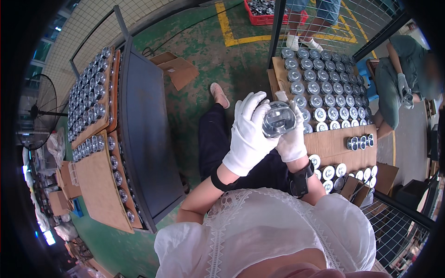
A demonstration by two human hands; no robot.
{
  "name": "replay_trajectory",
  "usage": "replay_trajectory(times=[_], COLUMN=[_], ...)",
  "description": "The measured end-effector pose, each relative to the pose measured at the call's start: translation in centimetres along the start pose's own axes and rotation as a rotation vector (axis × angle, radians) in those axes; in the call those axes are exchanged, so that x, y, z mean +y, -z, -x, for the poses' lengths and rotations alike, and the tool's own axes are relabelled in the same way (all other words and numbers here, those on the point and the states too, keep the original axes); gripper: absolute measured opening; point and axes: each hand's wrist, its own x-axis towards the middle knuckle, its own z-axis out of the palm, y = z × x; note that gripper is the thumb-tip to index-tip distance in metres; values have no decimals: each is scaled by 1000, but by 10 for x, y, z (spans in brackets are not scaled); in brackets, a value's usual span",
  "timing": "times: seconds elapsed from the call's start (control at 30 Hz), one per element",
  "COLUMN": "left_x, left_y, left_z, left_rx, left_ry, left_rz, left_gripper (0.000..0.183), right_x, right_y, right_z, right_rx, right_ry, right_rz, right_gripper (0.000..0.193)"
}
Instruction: Inspecting, cleaning, and organizing metal automotive components on a work surface in a factory setting.
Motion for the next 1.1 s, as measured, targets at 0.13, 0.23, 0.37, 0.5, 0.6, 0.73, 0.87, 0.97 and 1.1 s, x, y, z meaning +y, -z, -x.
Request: replay_trajectory(times=[0.13, 0.23, 0.37, 0.5, 0.6, 0.73, 0.87, 0.97, 1.1], left_x=[0, 1, -4, -16, -13, -27, -48, -53, -48], left_y=[-2, -1, -2, -22, -38, -33, -24, -21, -22], left_z=[-3, -5, -6, -7, 5, 19, 29, 33, 34], left_rx=[25, 22, -37, -243, -353, -385, -376, -368, -367], left_ry=[-11, -68, -88, -119, -16, 63, 109, 134, 161], left_rz=[46, 15, -154, -106, 47, 29, -1, -30, -37], left_gripper=[58, 53, 48, 48, 65, 73, 68, 63, 53], right_x=[4, 2, -10, -23, -41, -105, -197, -228, -252], right_y=[13, 25, 32, 54, 108, 223, 334, 395, 447], right_z=[-6, -8, 2, 21, 20, 22, 61, 89, 107], right_rx=[-64, -106, 9, -28, 281, 834, 1482, 1584, 1375], right_ry=[-97, 23, 264, 279, 122, 281, 278, 80, -336], right_rz=[-77, 546, 804, 1052, 1017, 722, 1107, 1528, 1849], right_gripper=[50, 60, 58, 55, 45, 35, 36, 42, 50])
